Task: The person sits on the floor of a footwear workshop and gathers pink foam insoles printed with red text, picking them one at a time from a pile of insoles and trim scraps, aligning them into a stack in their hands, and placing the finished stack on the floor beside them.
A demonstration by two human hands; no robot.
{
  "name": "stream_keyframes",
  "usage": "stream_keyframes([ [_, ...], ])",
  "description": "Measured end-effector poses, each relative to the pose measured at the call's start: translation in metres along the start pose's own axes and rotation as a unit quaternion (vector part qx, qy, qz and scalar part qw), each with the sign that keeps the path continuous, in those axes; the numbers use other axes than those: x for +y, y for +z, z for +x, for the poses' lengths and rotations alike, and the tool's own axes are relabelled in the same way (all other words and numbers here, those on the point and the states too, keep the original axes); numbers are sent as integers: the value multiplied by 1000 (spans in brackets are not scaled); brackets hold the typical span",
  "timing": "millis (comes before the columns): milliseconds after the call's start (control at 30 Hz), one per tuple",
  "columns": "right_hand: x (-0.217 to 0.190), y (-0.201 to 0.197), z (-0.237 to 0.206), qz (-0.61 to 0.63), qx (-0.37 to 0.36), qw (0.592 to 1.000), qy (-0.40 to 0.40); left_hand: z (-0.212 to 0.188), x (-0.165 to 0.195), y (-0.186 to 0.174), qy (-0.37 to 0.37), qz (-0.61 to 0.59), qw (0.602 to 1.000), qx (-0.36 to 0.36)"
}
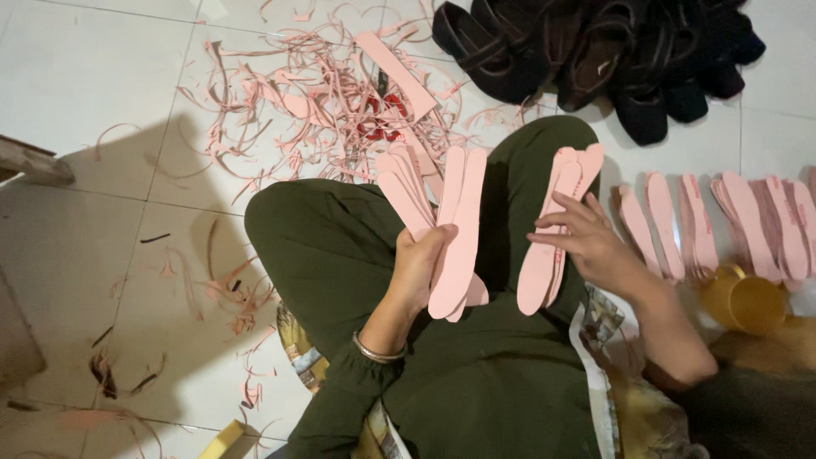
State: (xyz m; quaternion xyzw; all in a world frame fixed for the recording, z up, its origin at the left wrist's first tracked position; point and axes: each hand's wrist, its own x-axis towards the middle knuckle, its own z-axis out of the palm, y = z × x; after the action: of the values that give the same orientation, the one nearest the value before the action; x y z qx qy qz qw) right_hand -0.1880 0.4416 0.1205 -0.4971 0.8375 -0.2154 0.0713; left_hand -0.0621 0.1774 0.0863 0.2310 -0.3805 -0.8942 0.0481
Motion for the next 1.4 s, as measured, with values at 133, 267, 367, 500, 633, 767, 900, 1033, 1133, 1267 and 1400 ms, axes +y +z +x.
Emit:
stream_keyframes([
  [133,2,-7,-6,33,6,999,15,0,2,2,-13,10,1000,-5],
  [267,-1,-7,-4,81,57,995,9,-1,6,10,-12,12,1000,-10],
  [367,-7,-6,-2,94,119,988,29,2,6,23,-15,17,1000,-6],
  [500,-27,1,2,282,202,932,108,-1,4,42,17,12,999,-40],
  [633,-45,15,19,388,108,878,258,-10,2,54,34,13,994,-105],
  [767,-48,25,31,502,150,830,192,-15,2,46,37,19,991,-129],
  [900,-40,19,27,544,169,793,217,-12,-4,35,4,-5,996,-87],
  [1033,-41,18,22,578,146,775,207,-13,-11,33,42,9,994,-101],
  [1133,-47,20,21,587,142,767,215,-16,-10,35,56,27,994,-95],
  [1267,-55,19,22,551,131,793,225,-20,-3,38,49,31,996,-74],
  [1400,-62,16,23,526,114,820,192,-24,0,39,54,41,995,-79],
])
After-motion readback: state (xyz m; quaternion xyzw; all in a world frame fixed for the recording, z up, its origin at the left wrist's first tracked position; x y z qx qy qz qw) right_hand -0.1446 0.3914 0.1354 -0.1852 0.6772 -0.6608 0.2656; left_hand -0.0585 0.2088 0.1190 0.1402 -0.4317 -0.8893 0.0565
